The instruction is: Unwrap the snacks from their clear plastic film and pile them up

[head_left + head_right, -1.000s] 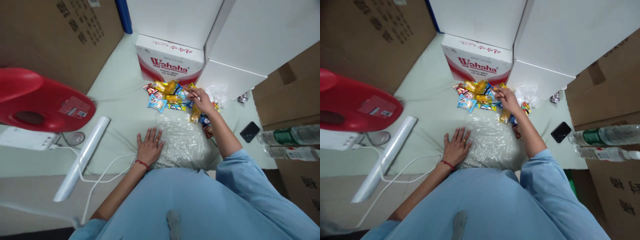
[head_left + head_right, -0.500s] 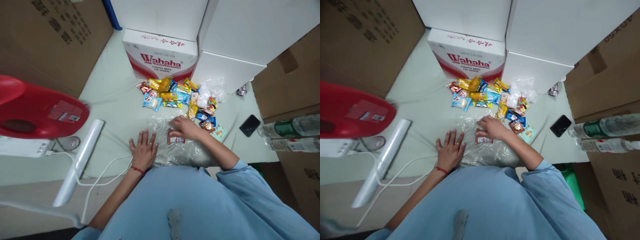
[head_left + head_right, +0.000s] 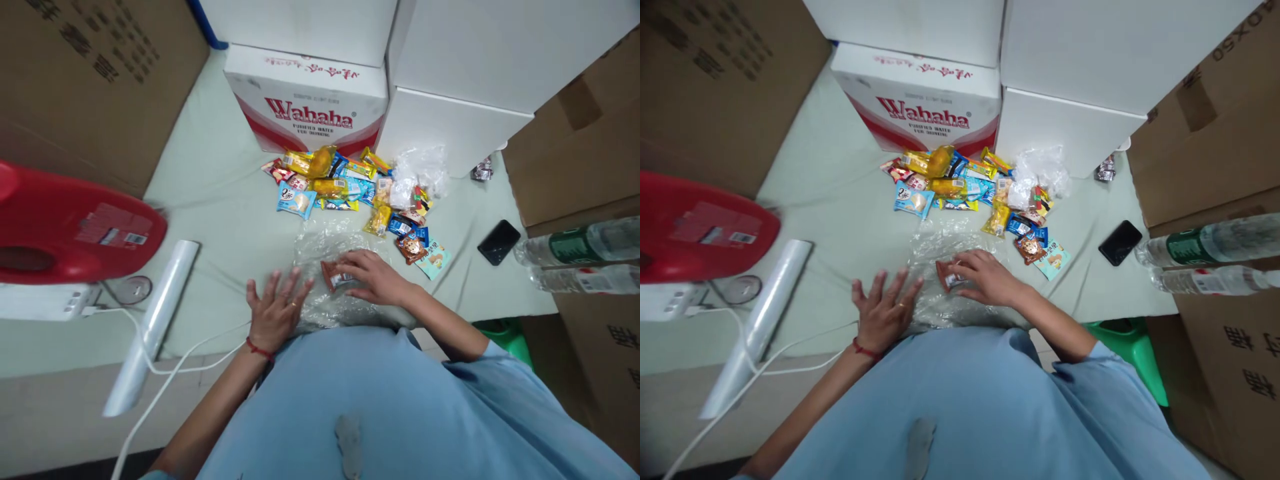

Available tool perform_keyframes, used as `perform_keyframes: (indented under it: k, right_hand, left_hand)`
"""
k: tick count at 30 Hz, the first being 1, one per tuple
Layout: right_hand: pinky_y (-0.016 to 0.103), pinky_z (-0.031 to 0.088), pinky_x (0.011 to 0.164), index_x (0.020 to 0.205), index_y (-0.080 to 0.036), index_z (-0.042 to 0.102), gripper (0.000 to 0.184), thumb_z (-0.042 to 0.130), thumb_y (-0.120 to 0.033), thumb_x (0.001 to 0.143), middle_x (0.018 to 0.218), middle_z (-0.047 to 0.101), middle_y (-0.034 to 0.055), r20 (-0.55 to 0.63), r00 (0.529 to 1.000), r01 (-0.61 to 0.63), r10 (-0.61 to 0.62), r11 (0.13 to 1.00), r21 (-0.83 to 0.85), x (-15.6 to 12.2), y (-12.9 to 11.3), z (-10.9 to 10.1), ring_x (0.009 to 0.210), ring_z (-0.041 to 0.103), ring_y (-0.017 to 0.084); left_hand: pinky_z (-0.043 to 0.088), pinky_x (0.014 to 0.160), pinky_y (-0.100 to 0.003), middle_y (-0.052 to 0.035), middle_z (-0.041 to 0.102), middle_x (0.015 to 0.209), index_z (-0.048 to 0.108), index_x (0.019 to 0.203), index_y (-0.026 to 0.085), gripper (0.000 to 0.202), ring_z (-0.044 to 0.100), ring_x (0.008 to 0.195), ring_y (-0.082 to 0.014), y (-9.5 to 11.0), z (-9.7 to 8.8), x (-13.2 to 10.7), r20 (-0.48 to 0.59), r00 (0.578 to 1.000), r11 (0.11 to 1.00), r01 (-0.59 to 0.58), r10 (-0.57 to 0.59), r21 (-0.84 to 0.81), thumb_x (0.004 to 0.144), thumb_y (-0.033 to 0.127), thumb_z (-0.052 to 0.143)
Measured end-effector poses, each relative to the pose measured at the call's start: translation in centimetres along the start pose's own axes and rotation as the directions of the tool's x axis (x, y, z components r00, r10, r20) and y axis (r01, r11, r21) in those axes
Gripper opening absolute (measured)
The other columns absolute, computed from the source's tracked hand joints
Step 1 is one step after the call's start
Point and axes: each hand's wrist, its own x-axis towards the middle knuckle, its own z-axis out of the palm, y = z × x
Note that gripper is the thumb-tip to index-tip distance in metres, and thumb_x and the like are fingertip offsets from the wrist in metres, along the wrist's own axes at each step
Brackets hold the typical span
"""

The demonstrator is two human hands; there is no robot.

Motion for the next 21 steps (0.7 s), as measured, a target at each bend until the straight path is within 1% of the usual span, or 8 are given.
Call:
perform_keyframes:
  k: [2, 4, 6, 8, 12, 15, 18, 21]
  right_hand:
    - [0.051, 0.043, 0.115, 0.150, -0.021, 0.054, 0.058, 0.065, -0.048, 0.101, 0.152, 0.053, 0.0182, -0.001, 1.000, 0.026, -0.026, 0.997, 0.067, -3.0, -0.1, -0.4, 0.140, 0.048, 0.030]
    - [0.052, 0.045, 0.114, 0.147, -0.019, 0.057, 0.058, 0.069, -0.048, 0.098, 0.151, 0.053, 0.0192, 0.050, 0.999, 0.012, -0.014, 0.998, 0.057, -6.0, -0.4, -0.2, 0.142, 0.047, 0.032]
    - [0.053, 0.046, 0.114, 0.138, -0.018, 0.065, 0.043, 0.066, -0.040, 0.101, 0.149, 0.056, 0.0187, 0.062, 0.998, -0.031, 0.030, 0.999, 0.017, -8.2, -0.6, 0.5, 0.141, 0.047, 0.032]
    - [0.051, 0.049, 0.112, 0.122, -0.018, 0.072, 0.025, 0.058, -0.030, 0.104, 0.142, 0.061, 0.0169, -0.003, 0.998, -0.070, 0.070, 0.997, 0.022, -9.3, -0.7, 1.4, 0.136, 0.051, 0.030]
    - [0.045, 0.053, 0.104, 0.108, -0.020, 0.072, 0.022, 0.052, -0.027, 0.106, 0.132, 0.066, 0.0144, -0.167, 0.980, -0.081, 0.106, 0.986, 0.145, -8.2, -0.7, 1.4, 0.124, 0.060, 0.026]
    - [0.039, 0.055, 0.098, 0.109, -0.021, 0.069, 0.022, 0.049, -0.030, 0.108, 0.125, 0.070, 0.0129, -0.172, 0.971, -0.115, 0.165, 0.956, 0.269, -6.1, -0.2, -0.4, 0.114, 0.066, 0.022]
    - [0.033, 0.056, 0.086, 0.102, -0.020, 0.067, 0.026, 0.049, -0.037, 0.107, 0.102, 0.073, 0.0093, -0.086, 0.951, -0.244, 0.299, 0.889, 0.387, -4.0, 1.0, -2.1, 0.095, 0.069, 0.020]
    - [0.027, 0.052, 0.067, 0.094, -0.020, 0.062, 0.031, 0.051, -0.046, 0.104, 0.075, 0.069, 0.0020, 0.054, 0.879, -0.431, 0.474, 0.740, 0.517, -2.6, 2.7, -2.5, 0.069, 0.066, 0.016]
  left_hand:
    - [-0.001, 0.130, -0.067, -0.0031, 0.064, 0.151, 0.043, 0.159, 0.046, 0.069, 0.047, 0.152, -0.0281, -0.8, -0.4, -0.3, 0.081, 0.981, 0.982, -0.171, 0.178, -0.085, 0.098, 0.014, 0.050]
    - [0.005, 0.130, -0.065, -0.0065, 0.068, 0.146, 0.035, 0.163, 0.039, 0.072, 0.057, 0.144, -0.0265, -1.6, -0.9, -0.4, 0.134, 0.953, 0.955, -0.250, 0.272, -0.160, 0.097, 0.013, 0.048]
    - [0.008, 0.129, -0.067, -0.0131, 0.063, 0.152, 0.030, 0.166, 0.030, 0.074, 0.057, 0.144, -0.0288, -2.5, -1.4, -0.3, 0.163, 0.947, 0.951, -0.248, 0.278, -0.185, 0.095, 0.016, 0.048]
    - [0.010, 0.128, -0.067, -0.0176, 0.051, 0.162, 0.031, 0.166, 0.026, 0.075, 0.051, 0.149, -0.0320, -3.4, -2.0, -0.2, 0.199, 0.939, 0.951, -0.242, 0.279, -0.192, 0.092, 0.021, 0.049]
    - [0.006, 0.128, -0.067, -0.0163, 0.037, 0.171, 0.040, 0.162, 0.029, 0.074, 0.042, 0.154, -0.0362, -4.1, -2.5, 0.2, 0.280, 0.898, 0.934, -0.287, 0.340, -0.213, 0.090, 0.035, 0.056]
    - [0.005, 0.127, -0.068, -0.0159, 0.039, 0.170, 0.049, 0.157, 0.032, 0.070, 0.043, 0.152, -0.0382, -3.4, -2.0, 1.0, 0.265, 0.916, 0.950, -0.266, 0.302, -0.163, 0.090, 0.048, 0.066]
    - [0.016, 0.125, -0.066, -0.0115, 0.057, 0.158, 0.067, 0.139, 0.035, 0.047, 0.051, 0.145, -0.0352, -2.7, -1.2, 2.0, 0.190, 0.955, 0.967, -0.200, 0.228, -0.158, 0.094, 0.050, 0.066]
    - [0.031, 0.118, -0.057, -0.0062, 0.077, 0.128, 0.078, 0.111, 0.031, 0.028, 0.061, 0.132, -0.0287, -2.3, -0.3, 3.3, 0.114, 0.991, 0.969, -0.036, 0.066, -0.246, 0.102, 0.041, 0.053]
